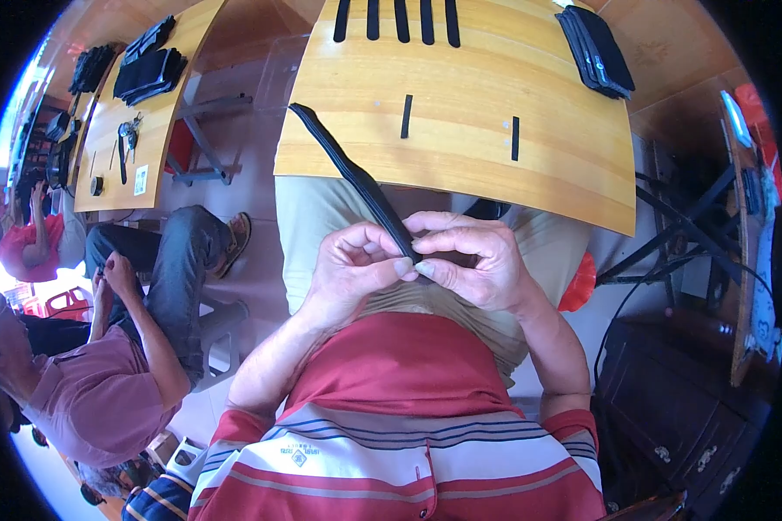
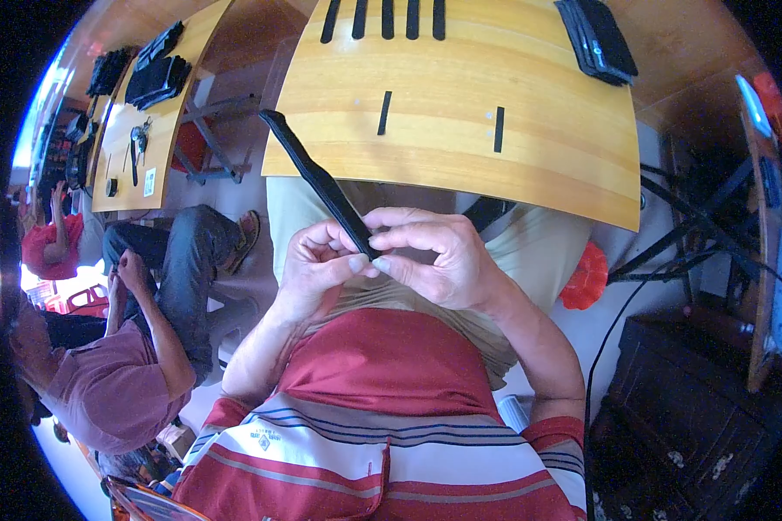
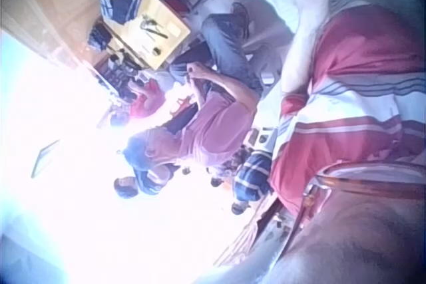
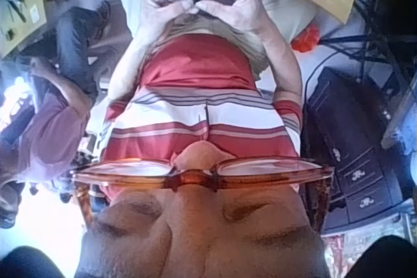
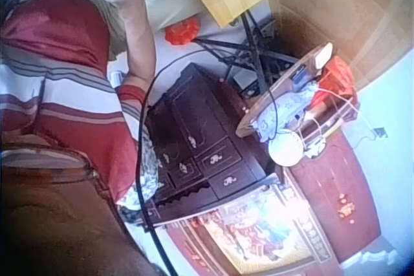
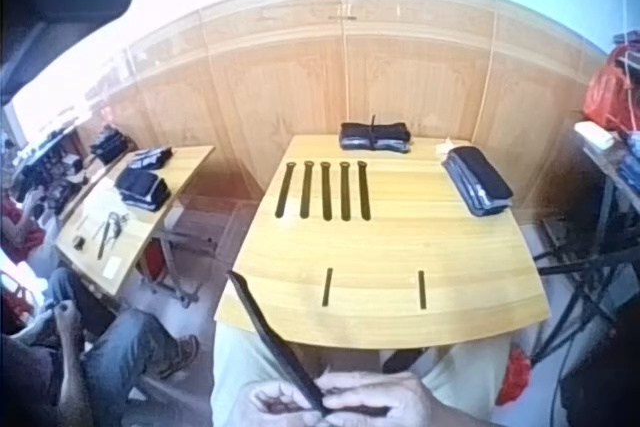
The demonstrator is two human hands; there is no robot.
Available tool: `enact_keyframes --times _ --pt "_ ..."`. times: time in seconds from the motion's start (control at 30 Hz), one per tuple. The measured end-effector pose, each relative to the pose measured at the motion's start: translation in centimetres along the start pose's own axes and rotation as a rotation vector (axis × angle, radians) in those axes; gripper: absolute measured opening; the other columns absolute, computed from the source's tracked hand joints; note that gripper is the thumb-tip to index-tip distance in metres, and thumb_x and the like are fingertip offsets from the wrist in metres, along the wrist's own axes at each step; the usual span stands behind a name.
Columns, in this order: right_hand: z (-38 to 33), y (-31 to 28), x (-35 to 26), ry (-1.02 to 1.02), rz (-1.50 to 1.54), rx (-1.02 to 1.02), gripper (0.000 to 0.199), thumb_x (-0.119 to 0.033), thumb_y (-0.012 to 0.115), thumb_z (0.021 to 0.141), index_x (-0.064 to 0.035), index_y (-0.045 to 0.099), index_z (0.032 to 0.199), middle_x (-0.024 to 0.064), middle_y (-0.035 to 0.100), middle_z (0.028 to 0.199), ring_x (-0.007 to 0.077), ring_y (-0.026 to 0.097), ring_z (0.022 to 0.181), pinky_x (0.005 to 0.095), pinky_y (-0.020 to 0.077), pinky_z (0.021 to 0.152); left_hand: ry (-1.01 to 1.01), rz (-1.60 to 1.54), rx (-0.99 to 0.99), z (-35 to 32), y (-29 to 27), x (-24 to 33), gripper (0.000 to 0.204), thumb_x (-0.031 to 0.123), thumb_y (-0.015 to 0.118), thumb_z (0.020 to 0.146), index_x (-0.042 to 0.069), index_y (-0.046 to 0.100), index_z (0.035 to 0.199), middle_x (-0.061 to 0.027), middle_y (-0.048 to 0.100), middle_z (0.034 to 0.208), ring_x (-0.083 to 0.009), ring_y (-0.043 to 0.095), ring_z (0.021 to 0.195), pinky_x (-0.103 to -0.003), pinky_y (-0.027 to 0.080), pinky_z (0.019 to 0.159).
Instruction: Inspecting and assembling black rubber or plastic straps at a manufacturing workbench.
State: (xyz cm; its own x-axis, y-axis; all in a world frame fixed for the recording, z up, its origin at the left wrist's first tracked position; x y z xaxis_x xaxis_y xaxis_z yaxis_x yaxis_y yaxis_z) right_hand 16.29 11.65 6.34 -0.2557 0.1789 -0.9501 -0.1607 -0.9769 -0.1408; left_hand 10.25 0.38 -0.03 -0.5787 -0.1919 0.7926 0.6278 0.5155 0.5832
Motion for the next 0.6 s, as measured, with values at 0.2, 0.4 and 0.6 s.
enact_keyframes --times 0.2,0.4,0.6 --pt "-0.10 0.12 0.05 -0.013 -0.001 -0.012 0.020 -0.004 0.073 0.083 0.0014 0.072 0.102 0.0190 0.068 0.112 0.0251 0.069 0.096 0.0316 0.0555 0.081 -0.018 -0.007 -0.009 0.02 0.11 -0.09 0.014 -0.008 0.067 0.085 0.000 0.064 0.096 -0.0088 0.069 0.092 -0.0151 0.068 0.084 -0.028 0.057 0.079" --pt "-0.29 0.11 0.35 -0.012 -0.028 0.008 0.021 -0.004 0.073 0.082 0.0008 0.072 0.102 0.0191 0.068 0.112 0.0251 0.069 0.096 0.0316 0.0557 0.080 -0.036 -0.006 0.015 0.00 -0.12 -0.27 0.014 -0.008 0.067 0.085 0.000 0.064 0.096 -0.0096 0.070 0.090 -0.0148 0.068 0.083 -0.028 0.057 0.078" --pt "-0.25 0.43 0.46 -0.021 -0.055 0.007 0.021 -0.003 0.073 0.081 0.0008 0.072 0.102 0.0189 0.068 0.113 0.0257 0.070 0.096 0.0316 0.0556 0.080 -0.033 -0.018 0.035 0.02 -0.37 -0.44 0.014 -0.008 0.067 0.084 0.000 0.064 0.095 -0.0095 0.070 0.088 -0.0150 0.069 0.081 -0.028 0.057 0.077"
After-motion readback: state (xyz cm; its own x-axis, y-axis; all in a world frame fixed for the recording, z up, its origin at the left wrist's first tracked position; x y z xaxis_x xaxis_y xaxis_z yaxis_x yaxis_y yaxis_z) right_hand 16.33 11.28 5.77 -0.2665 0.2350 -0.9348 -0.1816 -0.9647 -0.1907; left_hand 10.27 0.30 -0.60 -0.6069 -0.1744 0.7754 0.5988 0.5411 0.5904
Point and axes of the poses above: each hand's wrist, its own z-axis towards the middle knuckle, its own y-axis out of the palm, x = y × z, the point moved 10 cm from there along z, towards the middle knuckle
